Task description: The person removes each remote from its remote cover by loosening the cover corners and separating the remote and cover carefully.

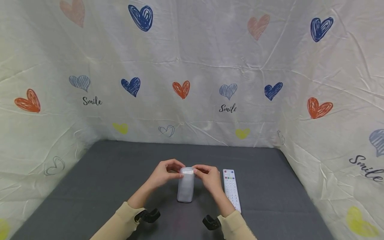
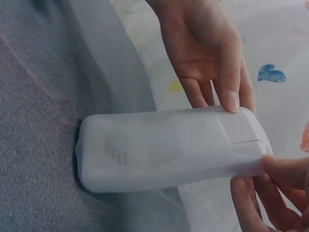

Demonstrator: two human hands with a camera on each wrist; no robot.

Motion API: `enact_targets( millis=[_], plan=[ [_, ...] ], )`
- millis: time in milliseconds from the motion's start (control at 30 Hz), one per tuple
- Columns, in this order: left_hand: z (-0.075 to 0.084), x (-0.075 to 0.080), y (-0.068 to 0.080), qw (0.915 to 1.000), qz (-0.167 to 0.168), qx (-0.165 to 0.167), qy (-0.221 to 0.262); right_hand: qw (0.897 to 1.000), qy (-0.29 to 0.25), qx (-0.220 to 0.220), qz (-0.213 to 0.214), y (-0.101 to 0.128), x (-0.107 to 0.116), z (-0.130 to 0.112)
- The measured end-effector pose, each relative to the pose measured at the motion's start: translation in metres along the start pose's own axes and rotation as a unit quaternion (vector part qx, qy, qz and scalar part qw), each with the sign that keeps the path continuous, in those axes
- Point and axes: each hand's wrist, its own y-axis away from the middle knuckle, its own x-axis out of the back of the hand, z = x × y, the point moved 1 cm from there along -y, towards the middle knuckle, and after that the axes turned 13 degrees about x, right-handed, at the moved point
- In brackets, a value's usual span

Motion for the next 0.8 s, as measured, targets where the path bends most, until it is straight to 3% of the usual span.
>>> enact_targets(
  millis=[200, 433, 567, 667, 800],
  plan=[
    [-0.003, 0.002, 0.001, 1.0, 0.002, -0.008, 0.001, 1.0, -0.004, -0.003, -0.002, 0.0, -0.002, 0.0],
    [-0.002, 0.002, 0.002, 0.9997, 0.001, 0.005, 0.026, 0.999, 0.025, 0.037, -0.011, 0.0, -0.006, 0.001],
    [0.012, 0.002, 0.01, 0.9995, 0.004, 0.009, 0.029, 0.999, 0.023, 0.039, -0.012, 0.002, -0.007, -0.004],
    [0.013, 0.002, 0.01, 0.9993, 0.012, 0.013, 0.032, 0.999, 0.027, 0.035, -0.011, 0.001, -0.007, -0.002],
    [0.002, -0.001, 0.003, 0.9988, 0.031, 0.01, 0.037, 0.999, 0.039, 0.035, -0.01, 0.0, -0.007, 0.002]
  ],
)
